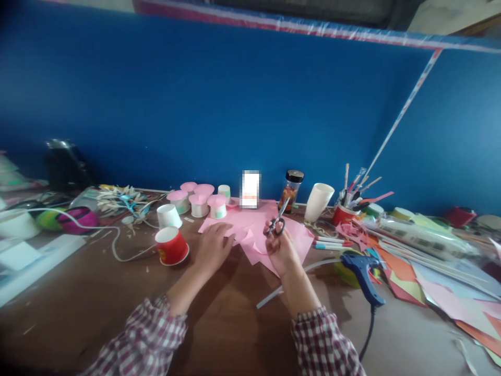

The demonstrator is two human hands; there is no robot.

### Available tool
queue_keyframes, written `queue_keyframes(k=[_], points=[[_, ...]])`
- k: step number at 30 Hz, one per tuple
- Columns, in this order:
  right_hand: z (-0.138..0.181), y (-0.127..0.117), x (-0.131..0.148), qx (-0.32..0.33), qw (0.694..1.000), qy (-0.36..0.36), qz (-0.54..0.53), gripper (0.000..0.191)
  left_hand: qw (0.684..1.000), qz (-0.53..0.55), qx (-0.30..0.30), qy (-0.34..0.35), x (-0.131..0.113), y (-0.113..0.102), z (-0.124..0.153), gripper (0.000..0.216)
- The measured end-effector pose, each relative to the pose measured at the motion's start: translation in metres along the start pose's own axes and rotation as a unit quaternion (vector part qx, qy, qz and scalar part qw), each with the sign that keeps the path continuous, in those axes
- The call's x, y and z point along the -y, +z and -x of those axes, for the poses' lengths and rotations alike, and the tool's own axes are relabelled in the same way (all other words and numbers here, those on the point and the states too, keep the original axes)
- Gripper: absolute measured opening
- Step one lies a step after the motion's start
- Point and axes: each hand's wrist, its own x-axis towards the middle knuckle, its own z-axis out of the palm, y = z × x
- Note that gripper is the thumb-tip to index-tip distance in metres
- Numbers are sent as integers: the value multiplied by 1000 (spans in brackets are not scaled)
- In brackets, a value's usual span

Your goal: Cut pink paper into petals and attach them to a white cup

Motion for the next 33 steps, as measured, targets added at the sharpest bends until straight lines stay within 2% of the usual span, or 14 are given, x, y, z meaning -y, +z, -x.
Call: queue_keyframes(k=[3, 6, 10, 18, 26, 33], points=[[4, 4, -5, 19, 999, 26, 2, 27, 982, 184, 26, 33, -14, 4, 6, 29], [9, 7, -11, 49, 998, 21, 38, 29, 964, 260, 55, 14, -25, 5, 11, 34], [11, 8, -14, 65, 995, 6, 70, 28, 933, 339, 114, 29, -32, 1, 13, 30], [11, 8, -14, 65, 996, 7, 64, 24, 936, 347, 49, 16, -28, 6, 12, 24], [11, 7, -18, 76, 992, -7, 101, 25, 958, 285, 36, 16, -25, 9, 12, 25], [11, 7, -16, 73, 992, -8, 107, 23, 956, 294, 3, 1, -21, 10, 10, 22]])
